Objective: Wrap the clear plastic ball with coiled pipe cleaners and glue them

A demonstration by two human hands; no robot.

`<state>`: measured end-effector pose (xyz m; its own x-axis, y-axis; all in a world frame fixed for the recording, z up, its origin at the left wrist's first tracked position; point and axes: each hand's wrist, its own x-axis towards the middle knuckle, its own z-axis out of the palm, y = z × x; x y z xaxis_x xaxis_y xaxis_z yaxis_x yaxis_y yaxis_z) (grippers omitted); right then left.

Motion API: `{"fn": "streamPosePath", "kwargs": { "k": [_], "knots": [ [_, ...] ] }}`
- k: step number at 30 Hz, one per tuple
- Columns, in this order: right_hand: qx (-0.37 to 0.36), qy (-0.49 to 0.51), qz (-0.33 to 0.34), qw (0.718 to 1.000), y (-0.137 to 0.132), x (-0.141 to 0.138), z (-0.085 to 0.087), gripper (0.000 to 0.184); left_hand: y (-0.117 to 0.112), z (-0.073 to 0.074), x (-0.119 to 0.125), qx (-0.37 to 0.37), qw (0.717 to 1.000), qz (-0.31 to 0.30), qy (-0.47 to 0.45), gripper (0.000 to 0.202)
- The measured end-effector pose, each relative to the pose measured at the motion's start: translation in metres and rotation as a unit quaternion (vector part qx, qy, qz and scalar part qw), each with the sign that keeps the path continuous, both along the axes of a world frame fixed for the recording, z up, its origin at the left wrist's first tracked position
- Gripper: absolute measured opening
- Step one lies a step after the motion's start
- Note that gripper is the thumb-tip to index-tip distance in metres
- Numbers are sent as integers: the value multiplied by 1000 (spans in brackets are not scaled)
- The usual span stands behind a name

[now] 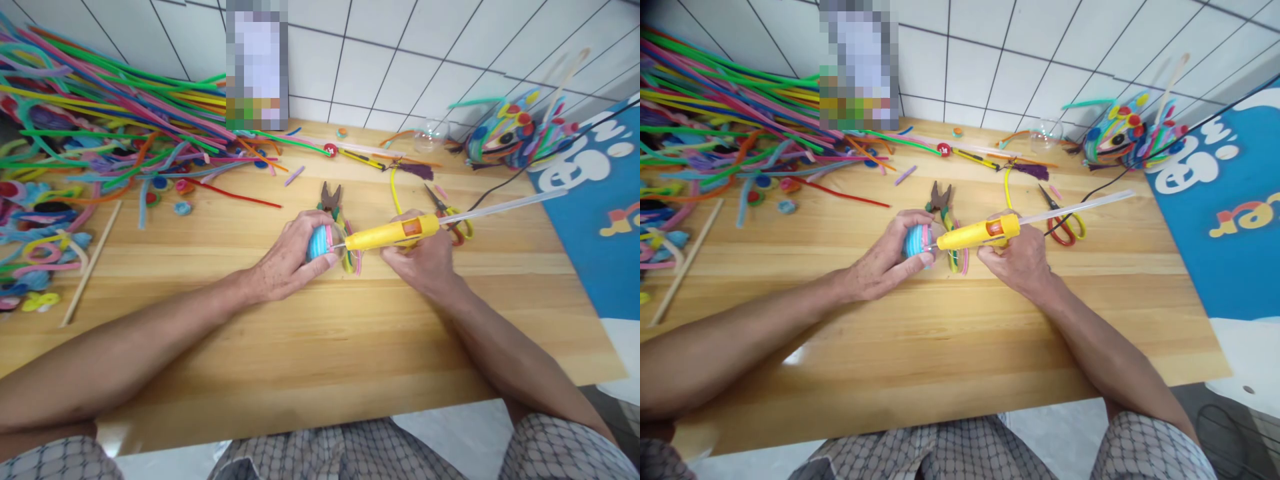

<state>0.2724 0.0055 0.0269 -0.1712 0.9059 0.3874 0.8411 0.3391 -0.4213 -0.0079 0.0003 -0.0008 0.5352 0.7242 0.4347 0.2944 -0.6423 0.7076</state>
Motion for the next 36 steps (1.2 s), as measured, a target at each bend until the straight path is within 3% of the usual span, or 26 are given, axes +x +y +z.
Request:
{"fn": "streamPosePath", "kwargs": {
  "k": [10, 32, 36],
  "knots": [
    [62, -36, 1, 997, 1, 1, -7, 18, 1, -3, 0, 14, 1000, 0, 2, 47],
    [16, -24, -5, 1000, 1, 2, -3, 20, 2, -5, 1, 28, 1000, 3, -14, 47],
    [43, -14, -14, 999, 0, 0, -2, 16, 2, -5, 1, 32, 999, 3, -18, 47]
  ]
}}
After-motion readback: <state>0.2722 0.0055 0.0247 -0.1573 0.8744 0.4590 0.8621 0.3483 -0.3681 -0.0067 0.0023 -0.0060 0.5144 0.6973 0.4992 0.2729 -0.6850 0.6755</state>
